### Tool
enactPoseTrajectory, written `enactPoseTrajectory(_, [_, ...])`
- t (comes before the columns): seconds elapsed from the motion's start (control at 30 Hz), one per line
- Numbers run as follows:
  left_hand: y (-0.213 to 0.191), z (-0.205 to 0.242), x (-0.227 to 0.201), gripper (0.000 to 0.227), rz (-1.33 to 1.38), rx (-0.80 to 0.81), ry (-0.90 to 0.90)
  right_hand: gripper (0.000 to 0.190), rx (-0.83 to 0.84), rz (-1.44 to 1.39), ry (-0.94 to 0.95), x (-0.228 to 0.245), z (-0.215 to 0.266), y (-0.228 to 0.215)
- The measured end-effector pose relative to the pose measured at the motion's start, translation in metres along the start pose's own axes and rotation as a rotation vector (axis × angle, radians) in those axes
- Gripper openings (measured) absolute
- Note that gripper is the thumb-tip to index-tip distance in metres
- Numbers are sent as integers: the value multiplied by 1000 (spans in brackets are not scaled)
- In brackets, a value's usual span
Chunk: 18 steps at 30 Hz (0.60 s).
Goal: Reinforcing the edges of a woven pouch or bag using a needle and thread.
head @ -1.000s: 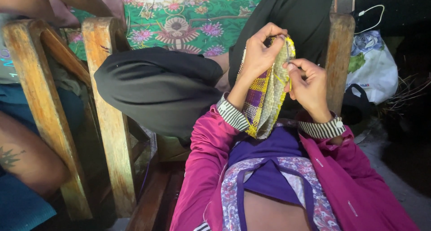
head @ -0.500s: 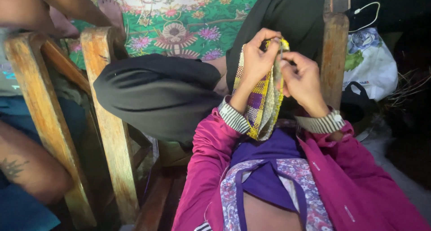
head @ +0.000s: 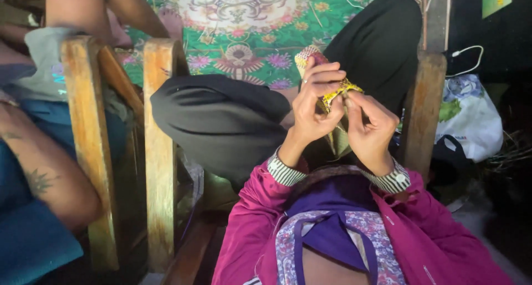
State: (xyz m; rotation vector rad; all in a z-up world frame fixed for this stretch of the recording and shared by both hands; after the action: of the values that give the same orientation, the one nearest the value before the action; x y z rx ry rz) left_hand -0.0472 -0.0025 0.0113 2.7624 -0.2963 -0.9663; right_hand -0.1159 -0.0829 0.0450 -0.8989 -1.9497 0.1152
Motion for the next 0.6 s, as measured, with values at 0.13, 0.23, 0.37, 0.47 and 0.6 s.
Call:
enactPoseTrajectory(0.13, [-2, 6, -1, 8, -90, -31, 28, 13, 19, -63, 76, -5, 10, 1])
enactPoseTrajectory(0.23, [1, 8, -6, 7, -122, -26, 34, 13, -7, -92, 92, -9, 13, 2])
enactPoseTrajectory(0.37, [1, 9, -13, 8, -159, -35, 48, 12, -57, -24, -6, -6, 13, 3])
enactPoseTrajectory(0.47, [0, 10, -18, 7, -166, -38, 78, 10, -90, -25, -36, -9, 15, 5])
enactPoseTrajectory(0.6, [0, 13, -22, 6, -175, -23, 143, 9, -113, -62, -1, -15, 21, 6])
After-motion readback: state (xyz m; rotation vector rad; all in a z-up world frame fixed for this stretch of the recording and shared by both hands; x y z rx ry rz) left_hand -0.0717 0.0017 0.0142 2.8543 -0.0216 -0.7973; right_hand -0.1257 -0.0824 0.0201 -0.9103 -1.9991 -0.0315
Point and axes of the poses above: each hand's wrist, its own z-axis away from the middle knuckle, its own y-axis out of the palm, x = y × z, the point moved 2 cm from there along -z, towards the middle knuckle, and after that the axes turned 1 degree about -z, right-handed, at the moved point
